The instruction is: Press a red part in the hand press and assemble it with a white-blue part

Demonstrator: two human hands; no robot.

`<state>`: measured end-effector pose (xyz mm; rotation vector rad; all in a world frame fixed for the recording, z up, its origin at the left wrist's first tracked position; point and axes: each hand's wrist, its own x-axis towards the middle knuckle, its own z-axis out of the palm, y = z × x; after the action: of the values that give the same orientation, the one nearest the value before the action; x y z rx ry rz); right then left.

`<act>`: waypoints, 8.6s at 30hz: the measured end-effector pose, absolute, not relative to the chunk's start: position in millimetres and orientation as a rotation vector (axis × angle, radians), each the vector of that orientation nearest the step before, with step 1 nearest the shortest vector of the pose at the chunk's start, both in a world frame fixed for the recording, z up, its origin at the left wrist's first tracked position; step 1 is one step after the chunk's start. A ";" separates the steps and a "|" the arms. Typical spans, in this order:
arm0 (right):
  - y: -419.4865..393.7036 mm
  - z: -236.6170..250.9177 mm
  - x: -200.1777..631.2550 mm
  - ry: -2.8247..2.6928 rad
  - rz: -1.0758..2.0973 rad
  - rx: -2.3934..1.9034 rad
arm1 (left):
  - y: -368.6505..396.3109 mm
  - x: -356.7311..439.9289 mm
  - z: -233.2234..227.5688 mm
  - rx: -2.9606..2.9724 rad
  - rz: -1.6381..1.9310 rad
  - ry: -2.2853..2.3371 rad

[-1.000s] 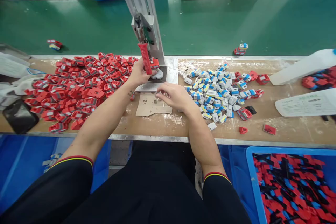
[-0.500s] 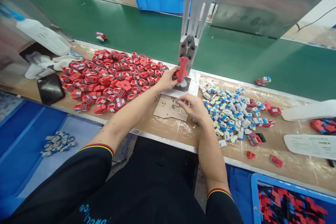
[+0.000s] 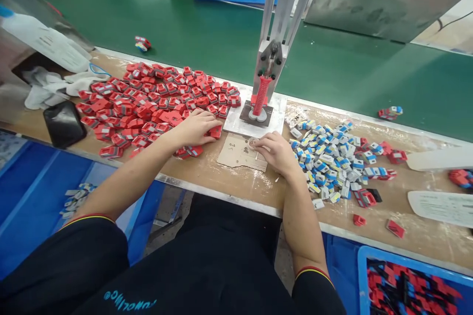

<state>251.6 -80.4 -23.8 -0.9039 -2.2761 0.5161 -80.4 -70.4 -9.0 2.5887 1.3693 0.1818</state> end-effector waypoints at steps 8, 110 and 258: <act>-72.8 -39.6 243.7 -2.130 0.236 -1.066 | -91.2 -55.8 -4.9 1.547 1.275 0.996; -91.1 -28.0 209.7 -1.211 0.895 -0.885 | -99.1 17.2 -35.2 1.898 1.312 1.017; -85.5 -17.6 242.1 -1.535 0.841 -1.195 | -96.1 17.1 -35.5 2.040 1.328 1.155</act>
<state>242.1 -85.5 -17.6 -1.1955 -1.5354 0.8405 17.1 -96.1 -35.5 2.0403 1.1547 1.3279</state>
